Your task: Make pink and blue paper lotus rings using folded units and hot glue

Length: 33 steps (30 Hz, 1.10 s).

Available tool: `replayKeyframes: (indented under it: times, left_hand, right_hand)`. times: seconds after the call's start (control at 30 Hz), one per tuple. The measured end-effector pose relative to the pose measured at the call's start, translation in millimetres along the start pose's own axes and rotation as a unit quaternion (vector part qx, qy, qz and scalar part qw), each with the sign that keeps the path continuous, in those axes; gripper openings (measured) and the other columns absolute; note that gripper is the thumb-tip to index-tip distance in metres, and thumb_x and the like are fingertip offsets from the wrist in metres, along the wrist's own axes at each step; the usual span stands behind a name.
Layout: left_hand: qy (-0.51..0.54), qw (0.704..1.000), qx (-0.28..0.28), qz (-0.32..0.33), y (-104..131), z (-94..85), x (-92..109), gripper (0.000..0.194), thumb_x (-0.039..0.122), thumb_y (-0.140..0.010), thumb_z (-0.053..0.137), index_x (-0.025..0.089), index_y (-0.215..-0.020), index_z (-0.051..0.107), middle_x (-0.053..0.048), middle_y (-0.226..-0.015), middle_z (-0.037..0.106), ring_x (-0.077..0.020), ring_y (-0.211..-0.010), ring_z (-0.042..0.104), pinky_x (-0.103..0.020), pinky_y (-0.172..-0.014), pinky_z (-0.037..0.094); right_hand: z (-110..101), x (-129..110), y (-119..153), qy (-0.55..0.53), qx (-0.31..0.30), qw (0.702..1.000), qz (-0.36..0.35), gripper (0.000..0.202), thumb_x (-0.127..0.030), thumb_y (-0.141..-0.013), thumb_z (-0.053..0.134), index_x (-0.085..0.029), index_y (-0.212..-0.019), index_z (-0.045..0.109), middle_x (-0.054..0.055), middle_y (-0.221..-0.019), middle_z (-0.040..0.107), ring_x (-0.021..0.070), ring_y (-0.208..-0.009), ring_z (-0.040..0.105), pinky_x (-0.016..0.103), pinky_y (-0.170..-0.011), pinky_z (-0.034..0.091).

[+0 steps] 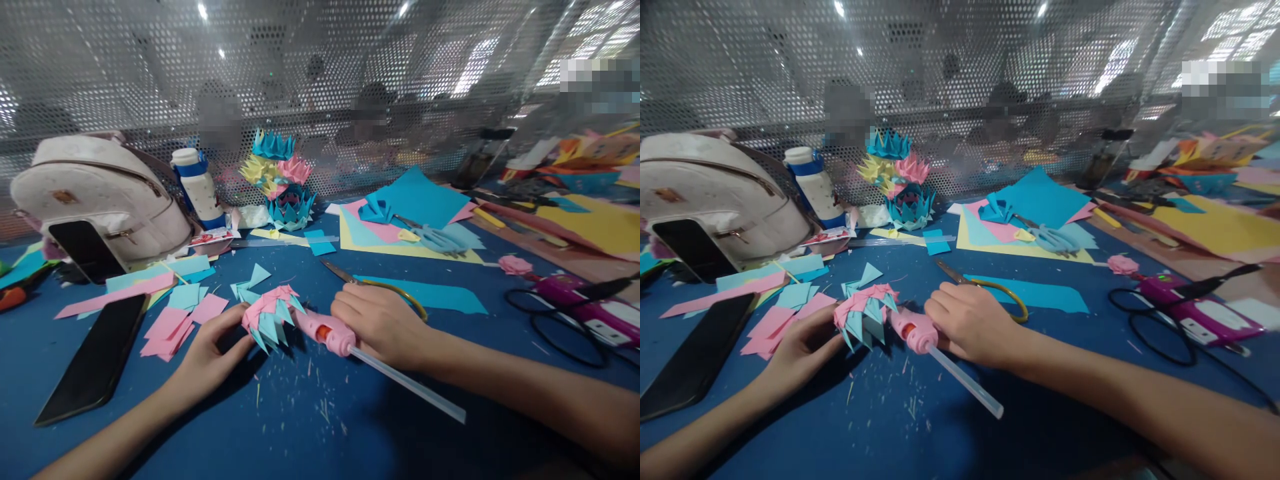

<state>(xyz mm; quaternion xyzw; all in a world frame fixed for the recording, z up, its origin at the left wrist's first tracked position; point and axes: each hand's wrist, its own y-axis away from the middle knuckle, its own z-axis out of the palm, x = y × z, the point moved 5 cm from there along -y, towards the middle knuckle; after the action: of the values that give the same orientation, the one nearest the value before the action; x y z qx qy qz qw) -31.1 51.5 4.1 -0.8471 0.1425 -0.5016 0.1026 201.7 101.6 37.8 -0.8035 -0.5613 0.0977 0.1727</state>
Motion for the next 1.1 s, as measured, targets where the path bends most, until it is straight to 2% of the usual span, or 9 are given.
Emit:
replayKeyframes:
  times: [0.17,0.33,0.6,0.83,1.1]
  left_hand:
    - [0.006,1.0,0.0,0.013,1.1,0.6,-2.1,0.021,0.024,-0.088,0.061,0.022,-0.107,0.071,-0.007,-0.11,0.072,-0.0205,-0.098,0.068,-0.033,-0.088,0.054]
    - [0.011,1.0,-0.005,0.01,0.4,0.5,-0.5,0.021,0.023,-0.089,0.06,0.021,-0.106,0.071,-0.008,-0.111,0.072,-0.0207,-0.098,0.068,-0.033,-0.087,0.054]
    - [0.003,1.0,0.003,0.014,0.7,0.2,-0.9,0.021,0.022,-0.088,0.061,0.021,-0.106,0.071,-0.007,-0.109,0.073,-0.0214,-0.1,0.067,-0.034,-0.089,0.053]
    - [0.027,0.999,-0.026,0.032,-0.4,2.2,-1.1,0.024,0.019,-0.091,0.058,0.023,-0.111,0.069,-0.006,-0.109,0.072,-0.0172,-0.096,0.067,-0.029,-0.085,0.053]
    - [0.024,0.999,-0.025,0.016,-1.2,2.3,0.0,0.016,0.021,-0.092,0.057,0.022,-0.103,0.069,-0.005,-0.105,0.071,-0.0173,-0.097,0.066,-0.028,-0.086,0.052]
  right_hand:
    - [0.3,-1.1,-0.6,0.006,0.001,1.0,-0.004,0.044,-0.04,-0.101,0.026,-0.017,-0.074,0.052,0.005,-0.07,0.051,0.0179,-0.066,0.034,0.031,-0.061,0.022]
    - [1.5,-2.8,0.9,0.006,0.001,1.0,-0.013,0.037,-0.037,-0.1,0.032,-0.017,-0.076,0.052,0.004,-0.071,0.052,0.0174,-0.067,0.035,0.031,-0.059,0.02]
    - [-5.7,1.9,1.7,0.011,0.007,1.0,-0.001,0.046,-0.04,-0.102,0.024,-0.017,-0.073,0.052,0.005,-0.07,0.051,0.0172,-0.065,0.035,0.031,-0.061,0.025]
    - [0.0,-0.6,-3.5,0.026,-0.001,1.0,0.001,0.035,-0.032,-0.099,0.032,-0.017,-0.074,0.053,0.005,-0.07,0.051,0.0181,-0.067,0.036,0.031,-0.061,0.025]
    - [-0.7,-0.7,-0.3,0.01,0.001,1.0,-0.021,0.039,-0.037,-0.101,0.03,-0.017,-0.075,0.053,0.005,-0.071,0.052,0.0177,-0.067,0.035,0.031,-0.061,0.023]
